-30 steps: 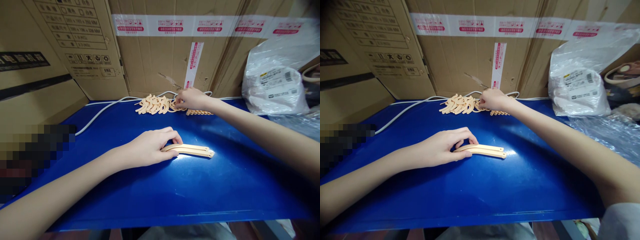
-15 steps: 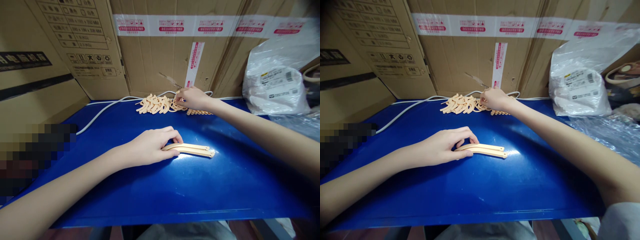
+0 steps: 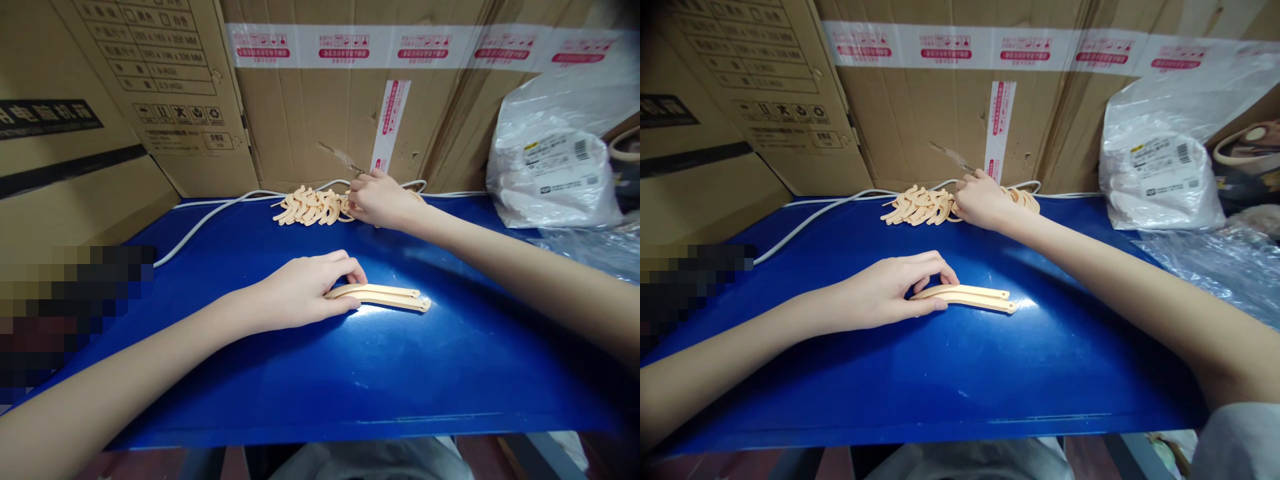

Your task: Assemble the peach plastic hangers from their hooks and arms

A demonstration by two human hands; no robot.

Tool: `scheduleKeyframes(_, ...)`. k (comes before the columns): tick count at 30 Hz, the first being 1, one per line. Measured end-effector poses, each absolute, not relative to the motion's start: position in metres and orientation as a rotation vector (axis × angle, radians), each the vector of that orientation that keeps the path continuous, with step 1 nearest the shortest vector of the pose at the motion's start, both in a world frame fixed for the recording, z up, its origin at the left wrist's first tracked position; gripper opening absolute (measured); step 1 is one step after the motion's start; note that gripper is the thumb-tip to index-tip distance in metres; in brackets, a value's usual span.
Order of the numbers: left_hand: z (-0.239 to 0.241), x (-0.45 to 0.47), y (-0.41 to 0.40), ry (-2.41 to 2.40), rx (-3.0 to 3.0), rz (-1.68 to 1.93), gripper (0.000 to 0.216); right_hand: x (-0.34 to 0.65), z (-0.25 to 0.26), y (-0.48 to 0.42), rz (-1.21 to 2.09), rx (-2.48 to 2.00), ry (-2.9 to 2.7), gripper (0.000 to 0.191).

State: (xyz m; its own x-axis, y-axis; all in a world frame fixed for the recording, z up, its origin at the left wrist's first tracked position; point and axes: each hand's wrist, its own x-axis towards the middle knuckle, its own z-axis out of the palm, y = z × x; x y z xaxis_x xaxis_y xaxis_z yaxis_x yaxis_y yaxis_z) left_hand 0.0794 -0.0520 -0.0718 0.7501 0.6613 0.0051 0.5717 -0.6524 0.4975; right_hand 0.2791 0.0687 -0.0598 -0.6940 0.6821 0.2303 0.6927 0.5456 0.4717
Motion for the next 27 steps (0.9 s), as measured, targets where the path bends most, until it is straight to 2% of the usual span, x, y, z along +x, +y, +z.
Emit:
scheduleKeyframes(8,-0.072,0.08,-0.052,0.927,2.466,0.255,0.025,0.276,-0.055,0.07,-0.95,-1.37,-2.675,0.041)
scheduleKeyframes(17,-0.07,0.08,-0.053,0.939,2.47,0.238,0.025,0.285,-0.035,0.068,-1.121,-1.342,-2.551,0.048)
scheduleKeyframes(20,-0.069,0.08,-0.054,0.935,2.483,0.24,0.025,0.296,-0.022,0.061,-1.148,-1.336,-2.421,0.043)
scheduleKeyframes(23,-0.068,0.079,-0.053,0.941,2.496,0.243,0.024,0.31,-0.017,0.045,-1.02,-1.356,-2.278,0.039)
scheduleKeyframes(27,-0.066,0.077,-0.053,0.938,2.487,0.228,0.025,0.328,-0.033,0.011,-0.497,-1.279,-2.183,0.028)
